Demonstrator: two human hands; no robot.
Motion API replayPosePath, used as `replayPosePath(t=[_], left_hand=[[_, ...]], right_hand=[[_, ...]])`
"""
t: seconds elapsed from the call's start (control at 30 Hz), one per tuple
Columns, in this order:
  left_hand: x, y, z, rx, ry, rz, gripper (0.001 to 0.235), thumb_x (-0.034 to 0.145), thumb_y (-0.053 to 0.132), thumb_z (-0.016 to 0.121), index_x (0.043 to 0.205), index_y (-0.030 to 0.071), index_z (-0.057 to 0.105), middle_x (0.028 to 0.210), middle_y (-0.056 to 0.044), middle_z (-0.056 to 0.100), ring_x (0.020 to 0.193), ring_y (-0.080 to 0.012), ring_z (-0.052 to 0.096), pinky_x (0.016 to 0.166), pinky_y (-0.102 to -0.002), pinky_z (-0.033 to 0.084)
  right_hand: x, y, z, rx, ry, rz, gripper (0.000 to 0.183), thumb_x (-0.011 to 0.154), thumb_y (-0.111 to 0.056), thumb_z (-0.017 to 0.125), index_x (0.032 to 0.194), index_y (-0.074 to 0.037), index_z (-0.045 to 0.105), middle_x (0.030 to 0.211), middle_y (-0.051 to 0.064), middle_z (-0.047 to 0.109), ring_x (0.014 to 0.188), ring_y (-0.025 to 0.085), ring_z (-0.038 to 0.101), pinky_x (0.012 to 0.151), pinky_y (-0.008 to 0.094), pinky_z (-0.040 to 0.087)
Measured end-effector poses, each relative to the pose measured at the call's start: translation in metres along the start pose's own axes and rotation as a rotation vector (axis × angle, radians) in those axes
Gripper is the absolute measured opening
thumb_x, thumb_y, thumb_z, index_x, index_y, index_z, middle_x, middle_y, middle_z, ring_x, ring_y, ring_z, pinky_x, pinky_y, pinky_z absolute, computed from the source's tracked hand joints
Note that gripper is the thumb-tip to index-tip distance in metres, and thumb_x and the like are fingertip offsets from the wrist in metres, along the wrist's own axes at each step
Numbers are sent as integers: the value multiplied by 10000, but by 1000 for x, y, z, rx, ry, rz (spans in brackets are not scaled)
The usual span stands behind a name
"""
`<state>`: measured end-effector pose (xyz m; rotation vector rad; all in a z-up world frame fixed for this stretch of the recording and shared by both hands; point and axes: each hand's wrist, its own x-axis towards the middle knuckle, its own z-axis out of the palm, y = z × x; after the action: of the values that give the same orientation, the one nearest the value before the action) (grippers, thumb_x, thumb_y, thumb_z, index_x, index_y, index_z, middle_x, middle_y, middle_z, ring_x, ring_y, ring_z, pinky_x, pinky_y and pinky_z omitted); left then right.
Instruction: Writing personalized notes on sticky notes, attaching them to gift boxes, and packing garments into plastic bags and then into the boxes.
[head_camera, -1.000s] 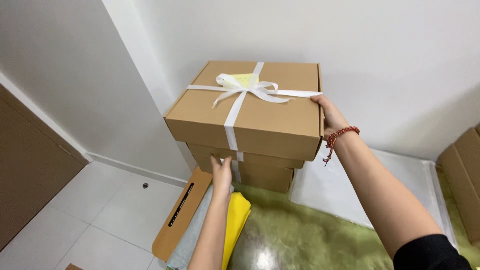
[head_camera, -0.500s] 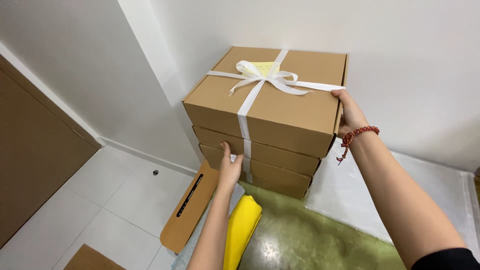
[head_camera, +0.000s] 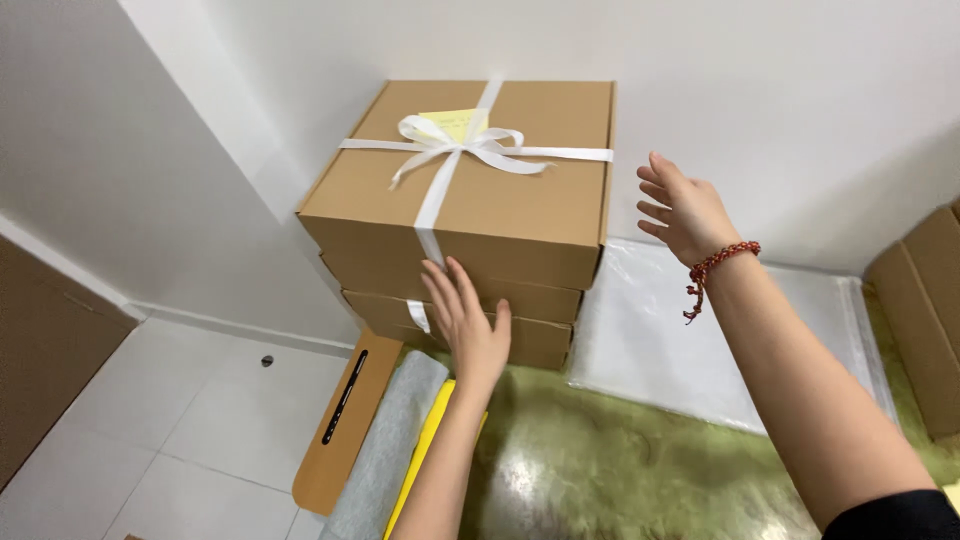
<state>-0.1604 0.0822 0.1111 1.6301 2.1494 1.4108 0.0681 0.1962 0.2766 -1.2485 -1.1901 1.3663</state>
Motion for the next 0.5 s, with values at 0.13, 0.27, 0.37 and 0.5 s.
replayPosePath(t=[0.13,0.27,0.37,0.5], left_hand=[[-28,2,13,-44,90,38,1049,893,127,761,1744,102,148,1753,-300,-137,1580,-589,2,1245,-717,123],[-75,3,45,-280,132,-7,733,939,72,717,1602,195,431,1665,-166,126,1472,-423,243,1229,-585,277],[-107,14,59,-400,31,-81,477,969,34,675,1410,214,637,1499,-92,331,1297,-293,455,1100,-449,382],[-139,27,92,-470,-257,-142,321,986,-2,628,1219,188,740,1305,-48,532,1109,-229,584,914,-367,468]], right_hand=[[-18,68,-74,15,115,27,728,1084,-500,610,1540,54,489,1567,324,481,1476,491,456,1179,609,398],[-46,190,-181,-47,360,140,532,1078,-291,672,1467,57,565,1384,263,629,1236,398,639,1020,535,541],[-82,300,-282,-161,614,192,400,1027,-213,735,1358,2,674,1196,200,740,996,318,753,820,459,642],[-116,413,-395,-729,676,267,497,939,-420,858,1378,-220,739,1283,121,758,1186,305,710,1018,463,583]])
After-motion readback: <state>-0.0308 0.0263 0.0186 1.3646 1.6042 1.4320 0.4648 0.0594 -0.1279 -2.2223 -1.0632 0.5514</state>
